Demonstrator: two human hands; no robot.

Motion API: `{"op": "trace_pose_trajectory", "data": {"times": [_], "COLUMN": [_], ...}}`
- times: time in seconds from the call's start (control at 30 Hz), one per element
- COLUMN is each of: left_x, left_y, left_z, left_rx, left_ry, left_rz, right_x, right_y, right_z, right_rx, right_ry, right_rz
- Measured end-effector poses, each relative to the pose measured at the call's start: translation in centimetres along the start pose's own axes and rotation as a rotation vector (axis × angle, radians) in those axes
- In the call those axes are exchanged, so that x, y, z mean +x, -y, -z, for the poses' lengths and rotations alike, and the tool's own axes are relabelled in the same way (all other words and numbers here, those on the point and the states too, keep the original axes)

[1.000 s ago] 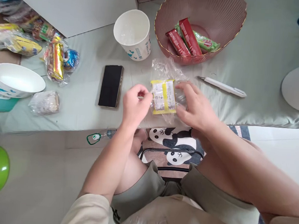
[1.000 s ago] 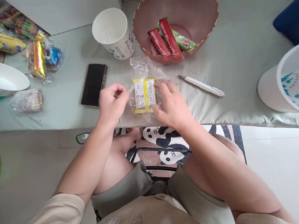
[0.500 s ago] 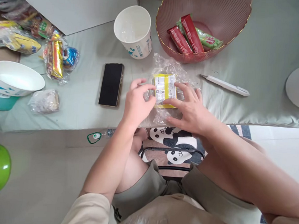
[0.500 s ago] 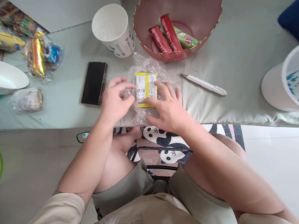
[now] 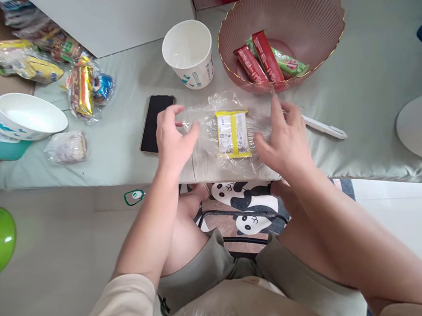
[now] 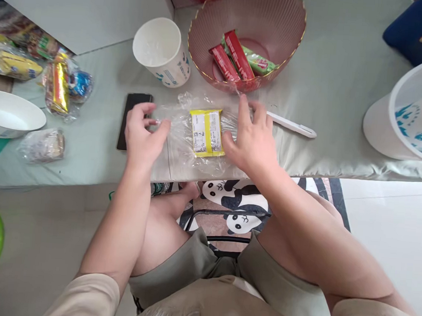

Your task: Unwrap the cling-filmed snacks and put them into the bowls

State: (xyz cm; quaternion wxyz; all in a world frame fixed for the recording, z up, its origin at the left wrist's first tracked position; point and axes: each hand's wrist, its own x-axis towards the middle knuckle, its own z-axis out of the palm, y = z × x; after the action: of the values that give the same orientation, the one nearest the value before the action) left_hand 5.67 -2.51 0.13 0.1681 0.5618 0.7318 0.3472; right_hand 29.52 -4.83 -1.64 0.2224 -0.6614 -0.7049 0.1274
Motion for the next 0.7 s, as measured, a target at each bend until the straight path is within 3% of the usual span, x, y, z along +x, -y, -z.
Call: {"op": "trace_pose_trajectory", "data": {"times": [0.1, 0.23, 0.4, 0.53, 0.7], "left_x": [0.4, 1.5, 2.0, 1.8, 3.0], "left_y": [0.0, 1.0, 1.3, 0.7, 1.2], "left_z": [-0.8, -1.3, -0.9, -1.0, -0.4], "left_rx": [-0.086, -0.16, -0.212, -0.167, -0.189], "left_ry": [0.103, 0.249, 0.155, 0.131, 0.076], "left_rz": [-0.117, -0.113, 0.018, -0.033, 0.089], "right_x": [0.8, 1.5, 0.2, -0.9, -1.0], "right_y": [-0.6, -1.2, 0.2, 1.7, 0.5], "right_z": [-0.1, 0.0, 1.1, 1.7, 0.5], "right_rx": [-0.001, -0.055, -0.096, -0.042, -0.022], "right_ry": [-0.001, -0.027, -0.08, 0.016, 0.047], "right_rz": [-0.006, -0.03, 0.033, 0.154, 0.127]}}
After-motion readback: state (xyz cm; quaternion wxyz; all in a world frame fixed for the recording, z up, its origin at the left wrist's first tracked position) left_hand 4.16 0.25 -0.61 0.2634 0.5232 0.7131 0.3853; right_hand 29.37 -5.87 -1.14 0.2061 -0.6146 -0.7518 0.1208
